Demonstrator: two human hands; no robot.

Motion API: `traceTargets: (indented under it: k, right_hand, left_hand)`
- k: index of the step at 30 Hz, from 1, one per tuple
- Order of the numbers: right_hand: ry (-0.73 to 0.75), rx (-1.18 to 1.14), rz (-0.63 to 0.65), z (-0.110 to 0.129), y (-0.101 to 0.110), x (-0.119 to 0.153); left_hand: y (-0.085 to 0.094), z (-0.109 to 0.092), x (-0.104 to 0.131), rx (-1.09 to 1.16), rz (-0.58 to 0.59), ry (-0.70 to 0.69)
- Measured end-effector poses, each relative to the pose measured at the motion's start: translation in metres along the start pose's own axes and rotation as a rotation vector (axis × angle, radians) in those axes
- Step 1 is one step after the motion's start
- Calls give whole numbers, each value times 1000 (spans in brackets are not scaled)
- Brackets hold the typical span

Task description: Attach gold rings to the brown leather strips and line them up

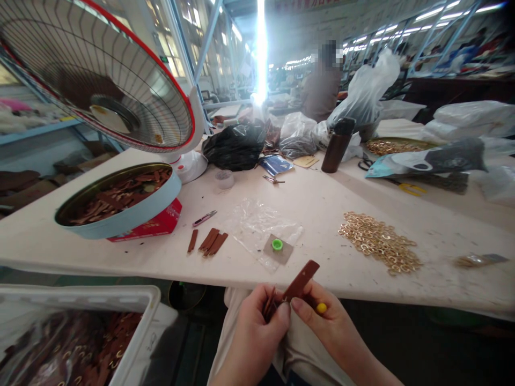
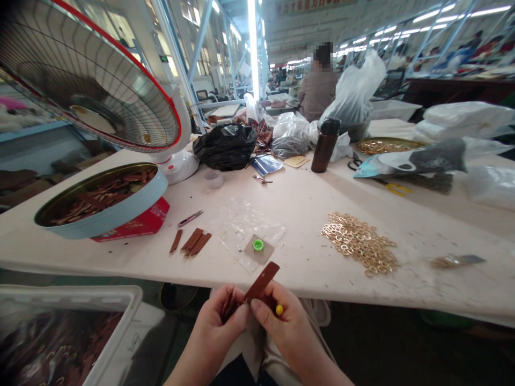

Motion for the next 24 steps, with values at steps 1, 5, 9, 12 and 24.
traceTargets:
  k: [1, 5, 9, 12, 24]
  right_hand:
    - [-1, -1, 11, 1, 0, 0]
    - [-42, 17, 3, -1, 0, 2]
    - [-112, -24, -21, -5, 1, 4]
    - [-108, -11, 16, -8, 1, 5]
    - [-155, 29, -16, -2, 0, 2]
  left_hand:
    - [0, 0, 0, 3, 1, 6]
    - [2, -3, 2, -18, 18, 44]
    - [5, -6, 3, -31, 82, 50]
    - [8, -7, 3, -39, 105, 42]
    - [7, -4, 3, -58, 109, 74]
Point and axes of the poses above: each hand's wrist, its own x-axis away from the middle knuckle, its own y-axis out of the back of the hand, z = x × y, the point moved 3 cm from there along -x, towards the middle knuckle, and after that the axes turned 7 degrees about -z, right-handed, at the moved point
